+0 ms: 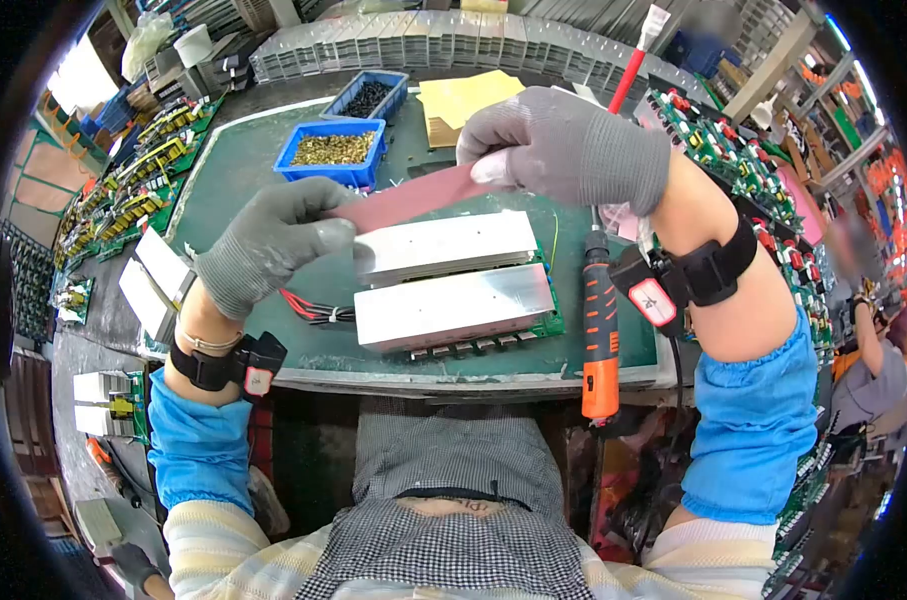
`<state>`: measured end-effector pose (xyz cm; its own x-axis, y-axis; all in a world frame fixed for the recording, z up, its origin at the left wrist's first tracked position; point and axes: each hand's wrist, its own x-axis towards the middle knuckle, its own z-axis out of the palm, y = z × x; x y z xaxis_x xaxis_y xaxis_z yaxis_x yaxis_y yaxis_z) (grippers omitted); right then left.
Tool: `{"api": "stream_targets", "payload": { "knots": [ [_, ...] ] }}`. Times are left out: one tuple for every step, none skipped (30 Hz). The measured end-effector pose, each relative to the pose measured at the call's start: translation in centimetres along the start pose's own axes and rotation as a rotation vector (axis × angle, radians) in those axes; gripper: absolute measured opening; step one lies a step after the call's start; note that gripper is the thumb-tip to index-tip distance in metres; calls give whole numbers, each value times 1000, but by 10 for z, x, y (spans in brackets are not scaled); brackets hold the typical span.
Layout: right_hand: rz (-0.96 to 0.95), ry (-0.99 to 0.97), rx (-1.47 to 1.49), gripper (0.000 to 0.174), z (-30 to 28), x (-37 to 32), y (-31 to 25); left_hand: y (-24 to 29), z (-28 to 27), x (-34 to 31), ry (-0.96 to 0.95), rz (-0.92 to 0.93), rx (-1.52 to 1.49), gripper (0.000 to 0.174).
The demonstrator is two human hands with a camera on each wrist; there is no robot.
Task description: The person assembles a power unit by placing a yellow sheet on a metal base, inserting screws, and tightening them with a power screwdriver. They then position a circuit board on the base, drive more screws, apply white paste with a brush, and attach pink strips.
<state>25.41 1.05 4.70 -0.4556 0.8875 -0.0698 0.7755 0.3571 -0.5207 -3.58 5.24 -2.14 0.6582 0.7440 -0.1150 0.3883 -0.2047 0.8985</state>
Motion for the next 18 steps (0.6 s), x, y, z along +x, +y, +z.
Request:
{"api": "stream_targets", "payload": {
  "knots": [
    [-24, -7, -67, 19, 1, 6, 10, -4, -3, 5, -2, -49, -13, 23],
    [-50, -12, -135, 18, 4, 12, 20, -7, -5, 12, -9, -12, 44, 19],
    [-77, -16, -205, 17, 7, 16, 29, -9, -4, 18, 15, 15, 103, 18],
    [-23, -37, -226, 14, 11, 21, 35, -10, -2, 25, 39, 44, 163, 17],
    [0, -75, -232, 14, 13, 25, 37, -11, -1, 30, 64, 74, 223, 17],
    [22, -112, -239, 14, 15, 29, 38, -14, -1, 36, 68, 62, 330, 18],
    [44, -150, -245, 14, 16, 32, 41, -18, -1, 43, 48, 66, 365, 19],
    [34, -192, -223, 14, 19, 36, 48, -23, -1, 50, 27, 70, 400, 20],
    [24, -233, -201, 15, 24, 41, 57, -26, 0, 55, 7, 75, 435, 21],
    [13, -274, -180, 15, 27, 44, 63, -28, 0, 58, -21, 112, 444, 20],
    [10, -295, -165, 16, 27, 44, 67, -30, 1, 61, -50, 148, 451, 18],
    [7, -316, -151, 16, 26, 44, 68, -31, 1, 62, -79, 184, 459, 17],
    [4, -337, -137, 17, 26, 44, 69, -32, 2, 64, -85, 187, 465, 17],
    [11, -350, -128, 17, 26, 44, 70, -33, 2, 65, -90, 190, 473, 17],
    [18, -362, -121, 17, 27, 45, 72, -32, 2, 65, -93, 195, 481, 17],
    [25, -373, -114, 17, 27, 45, 73, -28, 3, 65, -124, 155, 485, 19],
    [5, -373, -109, 17, 28, 45, 74, -21, 3, 65, -155, 114, 489, 22],
    [-14, -373, -103, 18, 29, 44, 76, -17, 4, 65, -187, 73, 492, 26]
  ]
}}
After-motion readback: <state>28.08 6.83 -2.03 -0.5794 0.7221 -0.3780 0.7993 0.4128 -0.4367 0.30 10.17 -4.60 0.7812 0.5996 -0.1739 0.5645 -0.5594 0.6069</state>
